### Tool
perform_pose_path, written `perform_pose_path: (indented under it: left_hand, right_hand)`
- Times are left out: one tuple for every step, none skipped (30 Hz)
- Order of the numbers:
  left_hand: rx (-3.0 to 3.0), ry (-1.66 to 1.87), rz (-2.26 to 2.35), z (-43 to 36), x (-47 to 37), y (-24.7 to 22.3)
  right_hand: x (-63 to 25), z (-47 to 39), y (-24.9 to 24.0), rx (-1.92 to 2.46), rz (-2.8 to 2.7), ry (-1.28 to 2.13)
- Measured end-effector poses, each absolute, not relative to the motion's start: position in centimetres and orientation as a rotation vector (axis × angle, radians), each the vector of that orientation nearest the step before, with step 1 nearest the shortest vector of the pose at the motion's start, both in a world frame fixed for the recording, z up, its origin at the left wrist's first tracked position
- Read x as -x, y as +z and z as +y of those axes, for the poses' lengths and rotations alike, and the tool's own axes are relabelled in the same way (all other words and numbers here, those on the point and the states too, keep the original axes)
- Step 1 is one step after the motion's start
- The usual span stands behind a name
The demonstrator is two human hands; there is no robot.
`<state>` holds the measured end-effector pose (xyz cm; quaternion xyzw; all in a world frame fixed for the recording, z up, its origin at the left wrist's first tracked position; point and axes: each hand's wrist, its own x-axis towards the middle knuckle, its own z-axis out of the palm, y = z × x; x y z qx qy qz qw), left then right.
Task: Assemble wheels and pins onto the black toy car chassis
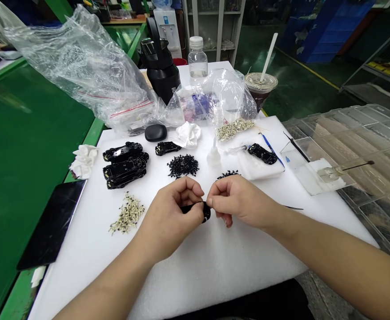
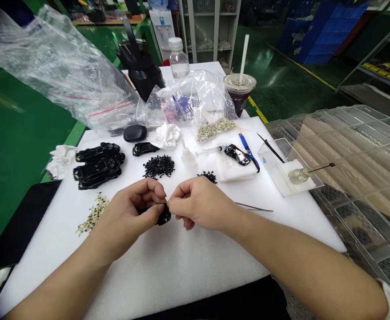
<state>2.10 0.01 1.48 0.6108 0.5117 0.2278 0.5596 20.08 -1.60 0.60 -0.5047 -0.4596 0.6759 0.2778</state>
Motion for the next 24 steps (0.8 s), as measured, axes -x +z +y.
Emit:
perform_pose_path:
  left_hand:
    - [-1.446,0.542,1.204,0.01,-2.11,1.53]
    - [-1.449,0.548,1.197,0.01,-2.10,1.53]
    - [-1.446,0.552,1.185,0.00,-2.07,1.51]
    - [-1.438,0.554,1.169,-0.01,-2.01,1.45]
    - [-1.428,0.555,1.154,-0.02,-1.93,1.37]
    - [-1.417,0.556,1.140,-0.04,-1.84,1.28]
    - [-1.408,0.557,1.129,-0.06,-1.76,1.20]
    - [-1.402,0.558,1.124,-0.07,-1.69,1.13]
    - [-1.399,0.556,1.124,-0.09,-1.64,1.07]
    - [-1.397,0.556,1.126,-0.11,-1.61,1.05]
    - [-1.396,0.556,1.129,-0.13,-1.61,1.05]
    - [-1.396,0.556,1.132,-0.15,-1.62,1.08]
    - [-1.395,0.555,1.141,-0.16,-1.66,1.13]
    - [-1.396,0.554,1.151,-0.17,-1.70,1.21]
    - [-1.397,0.551,1.162,-0.17,-1.76,1.30]
    - [-1.399,0.548,1.173,-0.17,-1.82,1.39]
    - [-1.401,0.543,1.184,-0.17,-1.87,1.48]
    - [-1.404,0.539,1.194,-0.17,-1.92,1.55]
    - [-1.408,0.538,1.200,-0.16,-1.95,1.60]
    - [-1.413,0.538,1.204,-0.16,-1.98,1.62]
    - [-1.418,0.540,1.209,-0.17,-1.99,1.62]
    - [-1.423,0.543,1.212,-0.18,-2.01,1.61]
    - [-1.428,0.546,1.210,-0.18,-2.02,1.60]
    - [-1.430,0.548,1.209,-0.19,-2.03,1.59]
  right_hand:
    - [-20.11,-1.62,0.63,1.360,-1.239,1.811]
    - [-20.15,-1.65,0.65,1.366,-1.242,1.806]
    - [-20.18,-1.68,0.67,1.372,-1.246,1.803]
    - [-20.20,-1.70,0.68,1.377,-1.248,1.801]
    - [-20.21,-1.73,0.69,1.380,-1.249,1.799]
    - [-20.22,-1.75,0.69,1.382,-1.248,1.798]
    - [-20.22,-1.76,0.70,1.382,-1.244,1.798]
    - [-20.22,-1.76,0.70,1.381,-1.238,1.799]
    - [-20.21,-1.76,0.69,1.378,-1.235,1.801]
    - [-20.21,-1.75,0.68,1.376,-1.235,1.802]
    - [-20.20,-1.73,0.67,1.375,-1.237,1.805]
    - [-20.20,-1.71,0.67,1.374,-1.237,1.806]
    - [-20.19,-1.69,0.68,1.371,-1.237,1.806]
    - [-20.18,-1.68,0.70,1.367,-1.237,1.807]
    - [-20.18,-1.67,0.73,1.365,-1.237,1.808]
    - [-20.17,-1.66,0.77,1.365,-1.237,1.808]
    - [-20.16,-1.66,0.81,1.363,-1.240,1.807]
    - [-20.15,-1.67,0.84,1.361,-1.244,1.807]
    - [-20.15,-1.67,0.86,1.361,-1.246,1.809]
    - [-20.15,-1.68,0.85,1.360,-1.245,1.809]
    - [-20.15,-1.68,0.83,1.359,-1.242,1.810]
    - [-20.16,-1.69,0.78,1.356,-1.240,1.810]
    - [-20.17,-1.69,0.72,1.355,-1.239,1.809]
    - [-20.19,-1.69,0.65,1.353,-1.239,1.807]
